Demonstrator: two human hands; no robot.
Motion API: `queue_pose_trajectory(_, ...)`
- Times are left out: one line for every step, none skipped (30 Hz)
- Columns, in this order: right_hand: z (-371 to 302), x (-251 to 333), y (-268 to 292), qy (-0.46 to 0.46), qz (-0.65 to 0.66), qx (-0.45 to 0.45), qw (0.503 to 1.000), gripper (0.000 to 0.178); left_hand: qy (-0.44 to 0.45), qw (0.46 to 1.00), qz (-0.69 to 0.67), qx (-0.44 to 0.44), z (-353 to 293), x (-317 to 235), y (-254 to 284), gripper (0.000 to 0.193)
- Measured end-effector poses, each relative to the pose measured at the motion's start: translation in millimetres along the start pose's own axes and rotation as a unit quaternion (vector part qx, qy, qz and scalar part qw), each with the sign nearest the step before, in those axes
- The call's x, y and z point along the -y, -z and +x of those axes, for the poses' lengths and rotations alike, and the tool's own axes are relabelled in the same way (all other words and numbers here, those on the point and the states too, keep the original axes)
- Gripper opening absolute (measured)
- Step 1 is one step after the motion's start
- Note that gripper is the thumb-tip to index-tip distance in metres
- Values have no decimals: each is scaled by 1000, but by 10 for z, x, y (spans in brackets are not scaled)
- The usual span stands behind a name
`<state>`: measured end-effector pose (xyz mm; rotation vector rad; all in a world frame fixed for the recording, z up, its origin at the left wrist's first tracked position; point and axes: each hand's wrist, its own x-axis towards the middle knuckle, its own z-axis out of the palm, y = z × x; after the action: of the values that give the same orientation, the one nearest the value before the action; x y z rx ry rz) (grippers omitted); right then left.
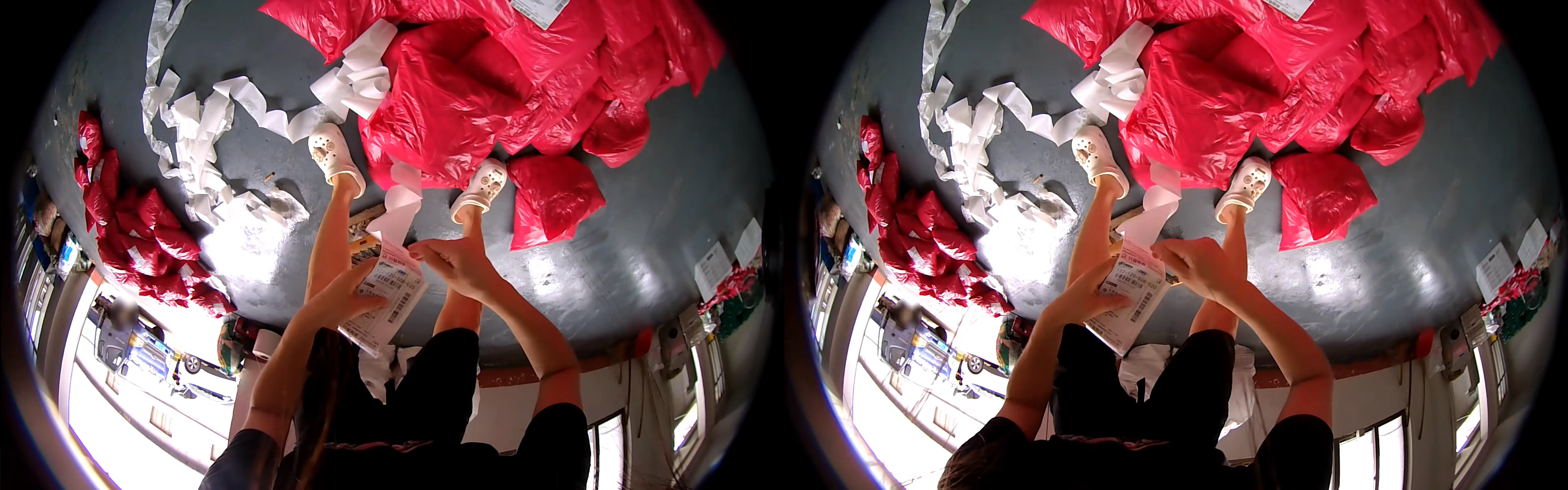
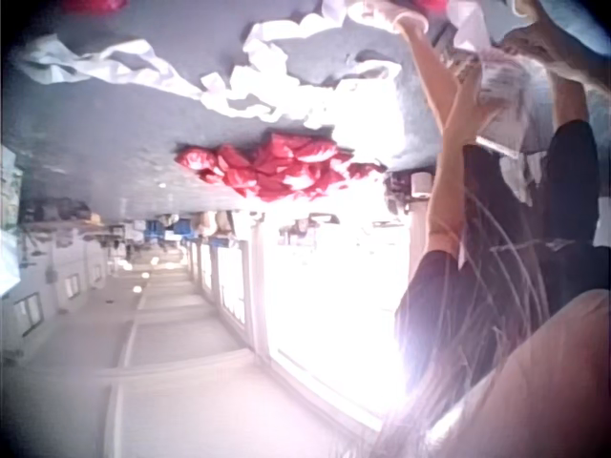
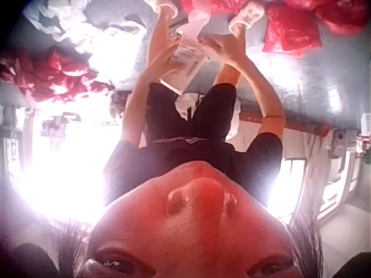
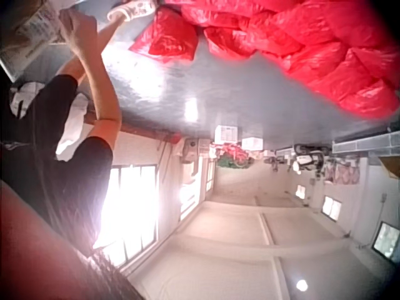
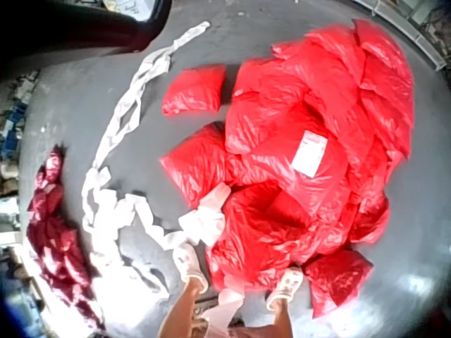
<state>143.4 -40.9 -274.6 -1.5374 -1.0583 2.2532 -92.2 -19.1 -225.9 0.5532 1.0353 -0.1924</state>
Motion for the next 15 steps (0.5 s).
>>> queue_pose_trajectory(11, -176, -3, -35, 88, 0, 996, 35, -2, 1000, 8, 16, -16, 35, 37, 57)
queue_pose_trajectory(22, -120, -9, 27, 16, -11, 999, 38, 9, 1000, 1, -3, -46, 67, 59, 57)
queue_pose_trajectory(10, 48, 6, 90, -55, -22, 994, 41, 20, 1000, -6, -22, -83, 69, 79, 56)
queue_pose_trajectory(2, 221, 14, 153, -125, -34, 980, 45, 30, 999, -12, -41, -106, 58, 101, 56)
queue_pose_trajectory(-1, 282, -76, 164, -153, -31, 974, 48, 23, 999, 18, -46, -127, 5, 86, 56)
queue_pose_trajectory(-6, 334, -152, 174, -182, -30, 967, 53, 15, 998, 47, -48, -124, -70, 49, 56)
queue_pose_trajectory(9, 186, -307, 175, -133, -18, 975, 52, 6, 996, 76, -51, -112, -108, 20, 56)
queue_pose_trajectory(52, 127, -412, 181, -84, -4, 980, 51, 6, 997, 60, -44, -95, -95, 7, 56)
queue_pose_trajectory(60, 83, -482, 160, -33, -45, 985, 39, 6, 998, 44, -37, -82, -58, -11, 57)
queue_pose_trajectory(63, 30, -467, 129, 0, -36, 991, 34, 6, 999, 27, -29, -66, -32, -14, 57)
queue_pose_trajectory(58, 55, -429, 96, 34, -25, 994, 29, 11, 999, 48, -17, -75, -10, 8, 58)
queue_pose_trajectory(56, 56, -389, 63, 67, -15, 996, 25, 17, 997, 69, -4, -90, 12, 44, 59)
queue_pose_trajectory(66, 16, -360, 20, 74, 1, 997, 23, 22, 996, 90, 10, -106, 28, 80, 60)
queue_pose_trajectory(62, -33, -311, -26, 79, 14, 996, 22, 23, 996, 82, 21, -119, 35, 96, 60)
queue_pose_trajectory(85, -84, -238, -68, 85, 29, 994, 21, 24, 996, 75, 30, -131, 45, 128, 59)
